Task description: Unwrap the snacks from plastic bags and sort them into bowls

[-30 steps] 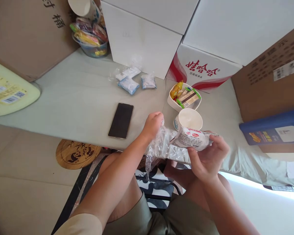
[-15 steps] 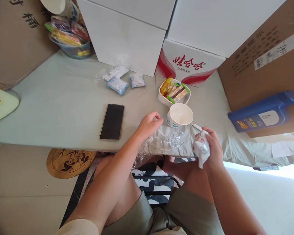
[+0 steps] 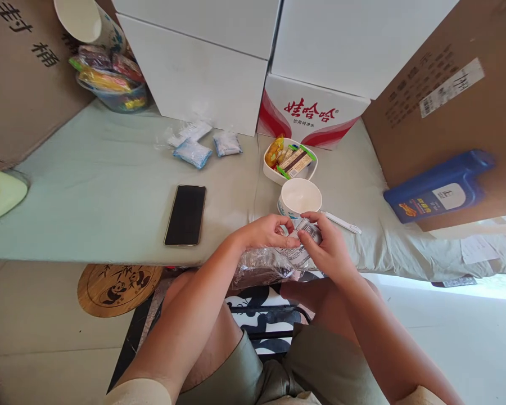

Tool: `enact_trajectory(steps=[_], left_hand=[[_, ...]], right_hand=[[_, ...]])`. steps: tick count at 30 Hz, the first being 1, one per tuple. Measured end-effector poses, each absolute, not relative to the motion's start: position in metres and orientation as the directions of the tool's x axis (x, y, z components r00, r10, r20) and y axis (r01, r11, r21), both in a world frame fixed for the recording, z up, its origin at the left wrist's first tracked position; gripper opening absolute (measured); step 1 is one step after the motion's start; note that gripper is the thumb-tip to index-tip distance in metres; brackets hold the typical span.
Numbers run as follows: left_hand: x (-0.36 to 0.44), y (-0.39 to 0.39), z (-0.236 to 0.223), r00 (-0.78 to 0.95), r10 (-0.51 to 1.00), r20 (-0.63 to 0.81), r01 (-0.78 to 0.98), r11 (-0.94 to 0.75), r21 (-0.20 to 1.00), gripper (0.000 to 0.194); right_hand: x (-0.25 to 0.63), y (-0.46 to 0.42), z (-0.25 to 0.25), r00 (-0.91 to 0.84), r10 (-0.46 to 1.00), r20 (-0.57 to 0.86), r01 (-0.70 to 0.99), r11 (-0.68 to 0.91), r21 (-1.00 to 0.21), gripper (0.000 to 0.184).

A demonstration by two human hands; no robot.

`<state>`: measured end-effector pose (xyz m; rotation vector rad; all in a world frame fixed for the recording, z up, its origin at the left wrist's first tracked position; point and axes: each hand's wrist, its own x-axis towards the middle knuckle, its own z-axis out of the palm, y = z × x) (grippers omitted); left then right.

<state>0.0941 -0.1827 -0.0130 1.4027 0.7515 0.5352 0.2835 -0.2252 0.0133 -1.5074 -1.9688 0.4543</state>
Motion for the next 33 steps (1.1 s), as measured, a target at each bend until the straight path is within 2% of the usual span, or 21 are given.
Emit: enact_trajectory(steps=[5,9,16,20,22,24,25,27,30,33], left_hand=[[0.087,-0.181,-0.014,0.65,0.747,-0.138,0.058,0.131,0.99,0.047],[0.085,-0.18,-0.012,0.663,0.743,-0.092,-0.022,0.142,0.99,0.041],[0.08,-0.175,-0.01,0.661,0.744,-0.097,-0.062,0.183,0.981,0.036],[0.075,-0.176,-0.007,0.593,0.797,-0.11,-0.094,0.204,0.974,0.031],[0.073,-0.177,-0.005,0.573,0.81,-0.124,-0.103,0.222,0.97,0.031],[0.073,-0.178,-0.005,0.576,0.806,-0.135,-0.106,0.237,0.966,0.031],[0.073,-0.179,-0.005,0.581,0.803,-0.136,-0.105,0.239,0.965,0.032],[0.074,-0.179,-0.005,0.582,0.803,-0.131,-0.105,0.235,0.966,0.032],[0.073,-0.178,-0.007,0.574,0.81,-0.118,-0.114,0.221,0.969,0.032],[0.071,-0.177,-0.007,0.57,0.814,-0.115,-0.107,0.212,0.971,0.032]], right_hand=[[0.278,-0.22,0.014,-0.175,0.952,0.251,0.696,0.3,-0.652,0.029],[0.272,-0.215,0.016,-0.195,0.956,0.22,0.663,0.293,-0.689,0.029],[0.271,-0.209,0.019,-0.178,0.959,0.22,0.612,0.283,-0.739,0.031],[0.276,-0.172,0.03,-0.002,0.978,0.207,0.549,0.174,-0.818,0.024],[0.278,-0.14,0.038,0.127,0.986,0.104,0.528,0.022,-0.849,0.021],[0.28,-0.105,0.046,0.241,0.971,-0.011,0.588,-0.155,-0.793,0.03],[0.282,-0.09,0.048,0.33,0.943,-0.04,0.655,-0.259,-0.71,0.035],[0.286,-0.065,0.05,0.416,0.908,-0.058,0.701,-0.36,-0.616,0.042],[0.29,-0.047,0.043,0.407,0.887,-0.218,0.716,-0.458,-0.528,0.03],[0.286,-0.046,0.031,0.306,0.879,-0.366,0.744,-0.46,-0.484,0.014]])
